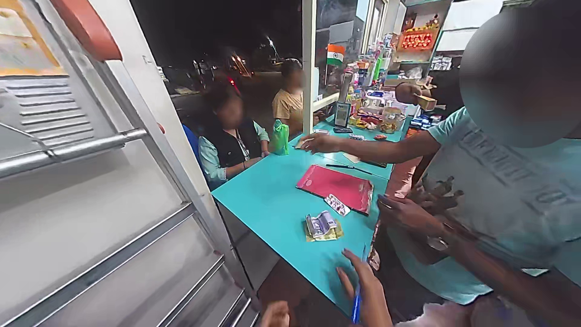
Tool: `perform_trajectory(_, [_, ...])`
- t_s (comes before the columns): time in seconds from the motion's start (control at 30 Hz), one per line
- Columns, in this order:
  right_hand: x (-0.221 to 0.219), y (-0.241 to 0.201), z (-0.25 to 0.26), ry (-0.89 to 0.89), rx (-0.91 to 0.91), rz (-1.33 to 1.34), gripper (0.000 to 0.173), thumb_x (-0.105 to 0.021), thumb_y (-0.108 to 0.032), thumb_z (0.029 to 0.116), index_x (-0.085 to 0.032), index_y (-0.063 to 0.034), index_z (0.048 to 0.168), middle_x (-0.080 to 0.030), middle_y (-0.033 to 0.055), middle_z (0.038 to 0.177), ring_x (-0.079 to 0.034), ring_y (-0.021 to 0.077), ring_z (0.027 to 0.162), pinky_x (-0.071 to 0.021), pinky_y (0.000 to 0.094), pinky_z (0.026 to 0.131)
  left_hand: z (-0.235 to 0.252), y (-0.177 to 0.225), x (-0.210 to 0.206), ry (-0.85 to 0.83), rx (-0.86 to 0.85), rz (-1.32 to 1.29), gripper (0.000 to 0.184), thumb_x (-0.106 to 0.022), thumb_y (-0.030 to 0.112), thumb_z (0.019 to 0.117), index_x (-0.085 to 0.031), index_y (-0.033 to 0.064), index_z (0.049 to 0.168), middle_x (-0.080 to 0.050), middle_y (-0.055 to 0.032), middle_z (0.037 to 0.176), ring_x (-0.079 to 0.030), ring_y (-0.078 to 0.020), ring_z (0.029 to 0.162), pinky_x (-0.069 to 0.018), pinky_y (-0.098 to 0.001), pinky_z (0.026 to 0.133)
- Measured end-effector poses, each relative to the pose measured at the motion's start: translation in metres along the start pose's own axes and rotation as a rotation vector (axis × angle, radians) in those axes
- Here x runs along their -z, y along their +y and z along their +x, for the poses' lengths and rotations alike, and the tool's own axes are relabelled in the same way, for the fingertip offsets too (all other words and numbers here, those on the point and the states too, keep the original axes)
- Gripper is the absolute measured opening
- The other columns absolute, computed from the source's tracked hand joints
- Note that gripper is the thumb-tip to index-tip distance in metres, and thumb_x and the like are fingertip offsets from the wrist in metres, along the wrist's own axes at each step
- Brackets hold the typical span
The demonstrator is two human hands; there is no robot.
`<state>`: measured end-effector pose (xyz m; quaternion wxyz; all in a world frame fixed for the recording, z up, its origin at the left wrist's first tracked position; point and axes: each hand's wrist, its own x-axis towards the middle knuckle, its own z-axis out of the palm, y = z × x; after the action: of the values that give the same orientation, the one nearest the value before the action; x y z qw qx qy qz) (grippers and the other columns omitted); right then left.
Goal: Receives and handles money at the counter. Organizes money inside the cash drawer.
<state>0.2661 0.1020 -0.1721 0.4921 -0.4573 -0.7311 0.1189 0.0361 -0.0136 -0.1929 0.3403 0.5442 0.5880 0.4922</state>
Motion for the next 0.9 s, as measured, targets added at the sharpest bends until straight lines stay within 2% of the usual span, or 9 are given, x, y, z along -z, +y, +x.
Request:
perform_trajectory(0.1, [-0.025, 0.011, 0.047, 0.000, -0.117, -0.043, 0.054, -0.072, -0.024, 0.0928, -0.060, 0.0086, 0.134, -0.065, 0.0298, 0.129, -0.065, 0.0478, 0.111, -0.0527, 0.0582, 0.095, 0.067, 0.014, -0.001, 0.111, -0.133, 0.153, 0.037, -0.056, 0.016, 0.1017, -0.062, -0.0095, 0.127, -0.070, -0.0248, 0.118, -0.069, -0.0346, 0.109, -0.0545, -0.0499, 0.097])
perform_trajectory(0.2, [-0.048, 0.012, 0.084, -0.104, -0.312, -0.025, 0.066, -0.071, -0.028, 0.0960, -0.047, 0.0089, 0.146, -0.054, 0.0337, 0.140, -0.055, 0.0504, 0.126, -0.0447, 0.0578, 0.108, 0.151, 0.029, -0.020, 0.038, -0.098, 0.235, 0.061, -0.057, 0.038, 0.1020, -0.050, -0.0051, 0.144, -0.062, -0.0256, 0.133, -0.061, -0.0394, 0.123, -0.0489, -0.0545, 0.104])
perform_trajectory(0.3, [-0.062, 0.008, 0.093, -0.102, -0.375, -0.040, 0.053, -0.068, -0.010, 0.0956, -0.051, 0.0082, 0.143, -0.059, 0.0336, 0.132, -0.059, 0.0488, 0.121, -0.0472, 0.0550, 0.105, 0.197, 0.039, -0.048, -0.078, 0.067, 0.428, 0.080, -0.061, 0.054, 0.0966, -0.040, 0.0027, 0.155, -0.056, -0.0226, 0.143, -0.050, -0.0426, 0.134, -0.0382, -0.0619, 0.110])
perform_trajectory(0.37, [-0.065, 0.011, 0.087, -0.078, -0.357, -0.020, 0.043, -0.066, 0.003, 0.0914, -0.060, 0.0081, 0.134, -0.066, 0.0310, 0.122, -0.066, 0.0441, 0.110, -0.0527, 0.0523, 0.098, 0.197, 0.042, -0.059, -0.067, 0.097, 0.486, 0.075, -0.063, 0.049, 0.0967, -0.041, 0.0066, 0.155, -0.055, -0.0223, 0.144, -0.049, -0.0428, 0.135, -0.0370, -0.0621, 0.110])
perform_trajectory(0.43, [-0.063, 0.017, 0.072, -0.046, -0.282, 0.029, 0.040, -0.066, 0.006, 0.0899, -0.063, 0.0079, 0.130, -0.069, 0.0268, 0.116, -0.070, 0.0373, 0.102, -0.0568, 0.0471, 0.092, 0.186, 0.039, -0.061, -0.057, 0.091, 0.460, 0.069, -0.065, 0.036, 0.0973, -0.040, 0.0070, 0.156, -0.055, -0.0226, 0.143, -0.049, -0.0427, 0.134, -0.0370, -0.0615, 0.110])
perform_trajectory(0.6, [-0.040, 0.022, 0.029, 0.047, -0.279, 0.308, 0.042, -0.069, -0.002, 0.0887, -0.063, 0.0050, 0.130, -0.074, 0.0138, 0.108, -0.073, 0.0161, 0.098, -0.0598, 0.0312, 0.087, 0.146, 0.030, -0.059, -0.049, 0.026, 0.271, 0.075, -0.073, 0.020, 0.0905, -0.039, 0.0041, 0.155, -0.057, -0.0248, 0.140, -0.051, -0.0459, 0.129, -0.0385, -0.0591, 0.110])
perform_trajectory(0.73, [-0.026, 0.018, 0.003, 0.118, -0.257, 0.452, 0.042, -0.069, -0.005, 0.0877, -0.062, 0.0078, 0.127, -0.074, 0.0116, 0.106, -0.072, 0.0096, 0.096, -0.0591, 0.0234, 0.085, 0.118, 0.030, -0.062, -0.084, -0.014, 0.184, 0.077, -0.072, 0.014, 0.0883, -0.037, 0.0051, 0.156, -0.052, -0.0241, 0.146, -0.049, -0.0409, 0.134, -0.0392, -0.0519, 0.113])
perform_trajectory(0.83, [-0.019, 0.017, -0.007, 0.154, -0.239, 0.512, 0.042, -0.068, -0.005, 0.0872, -0.062, 0.0091, 0.126, -0.073, 0.0103, 0.105, -0.070, 0.0062, 0.094, -0.0584, 0.0201, 0.083, 0.107, 0.027, -0.070, -0.021, -0.056, 0.069, 0.092, -0.074, 0.010, 0.0857, -0.020, 0.0020, 0.161, -0.043, -0.0256, 0.153, -0.047, -0.0368, 0.139, -0.0408, -0.0473, 0.115])
perform_trajectory(0.9, [-0.013, 0.018, -0.009, 0.161, -0.216, 0.553, 0.041, -0.067, -0.005, 0.0879, -0.061, 0.0087, 0.126, -0.073, 0.0092, 0.105, -0.070, 0.0053, 0.095, -0.0583, 0.0193, 0.083, 0.104, 0.030, -0.074, 0.047, -0.031, -0.034, 0.105, -0.076, 0.007, 0.0798, -0.011, 0.0024, 0.162, -0.047, -0.0258, 0.148, -0.055, -0.0339, 0.130, -0.0490, -0.0448, 0.106])
